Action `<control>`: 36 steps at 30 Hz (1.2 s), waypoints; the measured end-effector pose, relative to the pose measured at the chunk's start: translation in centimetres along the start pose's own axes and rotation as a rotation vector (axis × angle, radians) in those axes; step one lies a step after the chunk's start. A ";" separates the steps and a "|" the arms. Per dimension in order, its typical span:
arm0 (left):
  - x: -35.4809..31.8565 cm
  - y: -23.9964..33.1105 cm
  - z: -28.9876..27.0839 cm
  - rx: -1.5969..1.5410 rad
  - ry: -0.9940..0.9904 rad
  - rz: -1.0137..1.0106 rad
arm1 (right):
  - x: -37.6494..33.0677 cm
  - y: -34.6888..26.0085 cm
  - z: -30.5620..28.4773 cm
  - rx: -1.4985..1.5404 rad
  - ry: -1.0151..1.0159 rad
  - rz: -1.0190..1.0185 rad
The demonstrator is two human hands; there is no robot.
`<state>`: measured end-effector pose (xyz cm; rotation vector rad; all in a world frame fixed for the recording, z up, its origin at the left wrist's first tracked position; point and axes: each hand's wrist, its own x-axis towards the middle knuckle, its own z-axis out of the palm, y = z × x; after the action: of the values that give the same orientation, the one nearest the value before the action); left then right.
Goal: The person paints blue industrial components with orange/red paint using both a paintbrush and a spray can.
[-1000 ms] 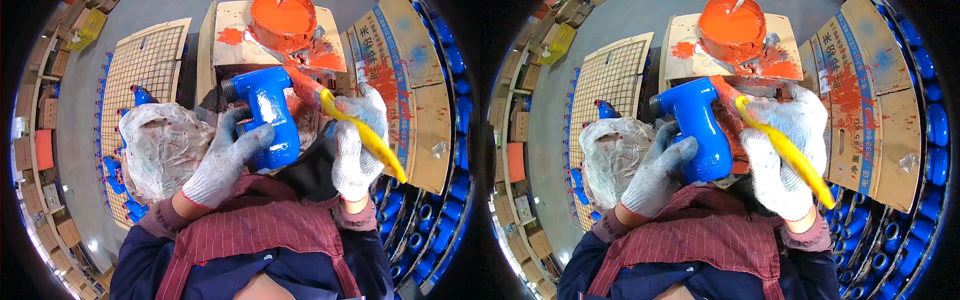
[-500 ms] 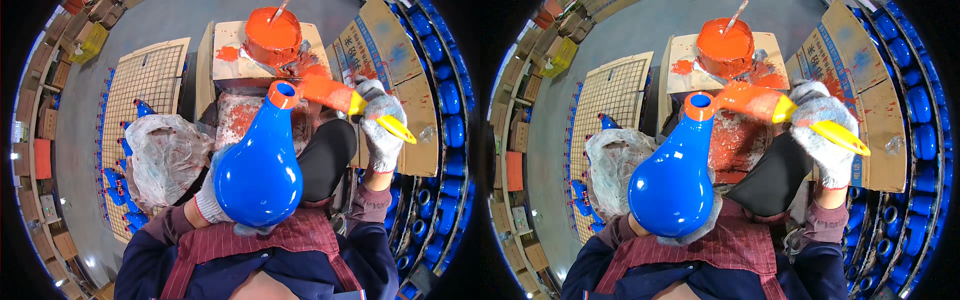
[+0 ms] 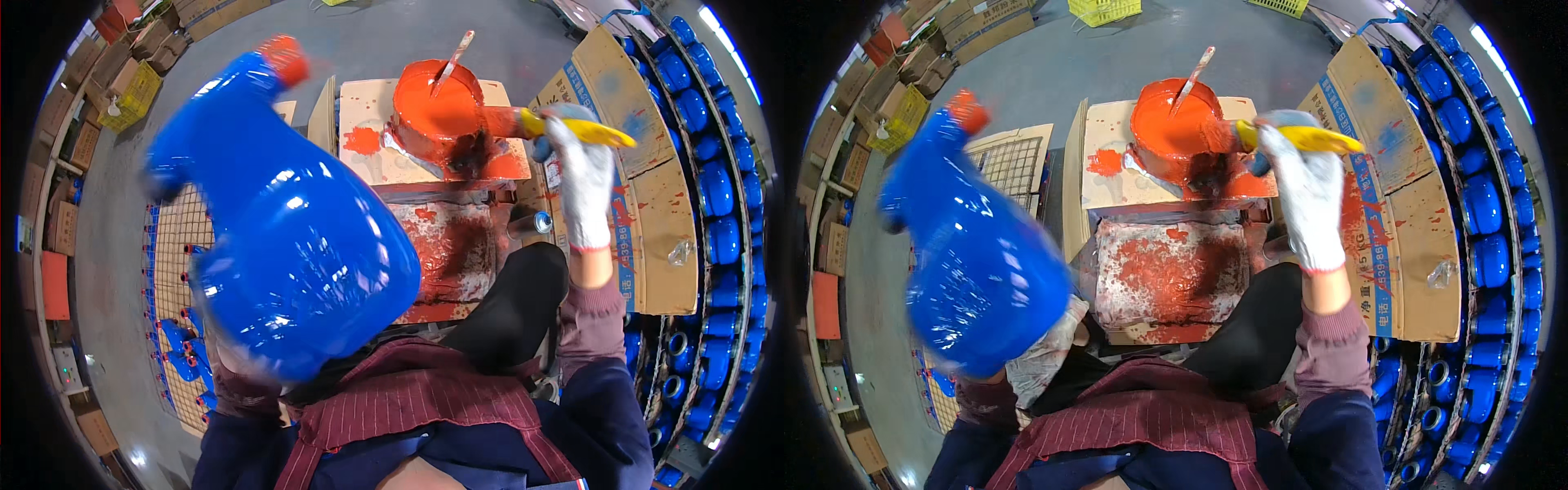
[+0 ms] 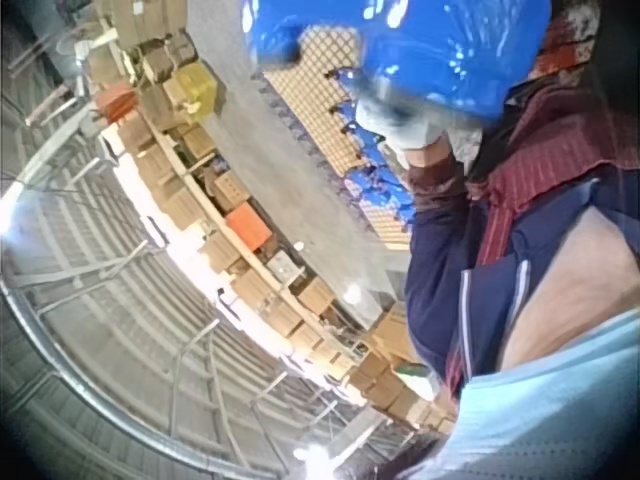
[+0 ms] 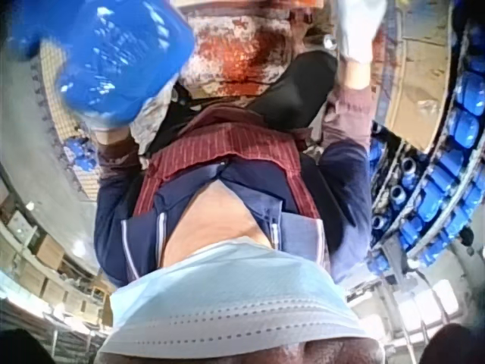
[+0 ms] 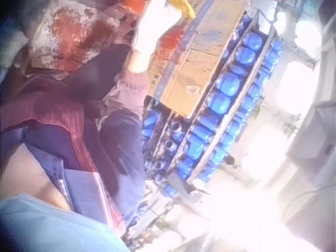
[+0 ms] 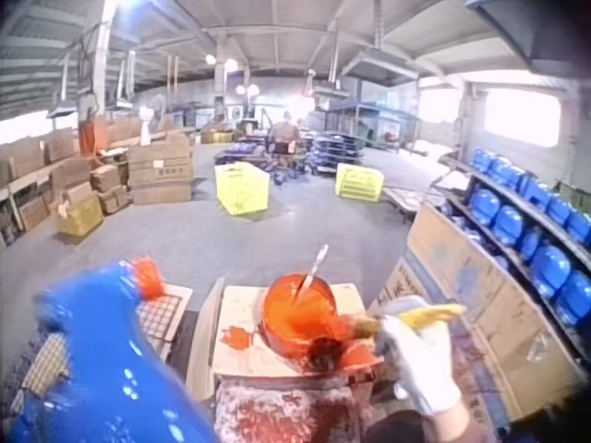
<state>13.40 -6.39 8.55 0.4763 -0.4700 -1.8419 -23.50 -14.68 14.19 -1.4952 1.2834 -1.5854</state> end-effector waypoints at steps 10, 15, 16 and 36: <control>4.5 -3.8 2.8 -0.250 0.079 0.236 | 5.9 13.6 4.2 -0.815 -0.093 -0.084; 5.8 -5.8 2.5 0.211 0.217 0.214 | 5.3 11.3 2.2 -0.576 0.156 0.080; 5.3 -6.6 2.6 0.364 0.230 0.269 | 5.5 11.8 0.5 -0.366 0.188 0.129; 0.7 -7.4 6.9 1.625 -0.828 0.839 | -5.5 -9.5 0.8 -0.399 -0.320 0.207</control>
<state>3.64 -4.26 10.26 0.3784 -2.3244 -0.4038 -19.98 -6.54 20.75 -1.7023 1.5624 -0.9475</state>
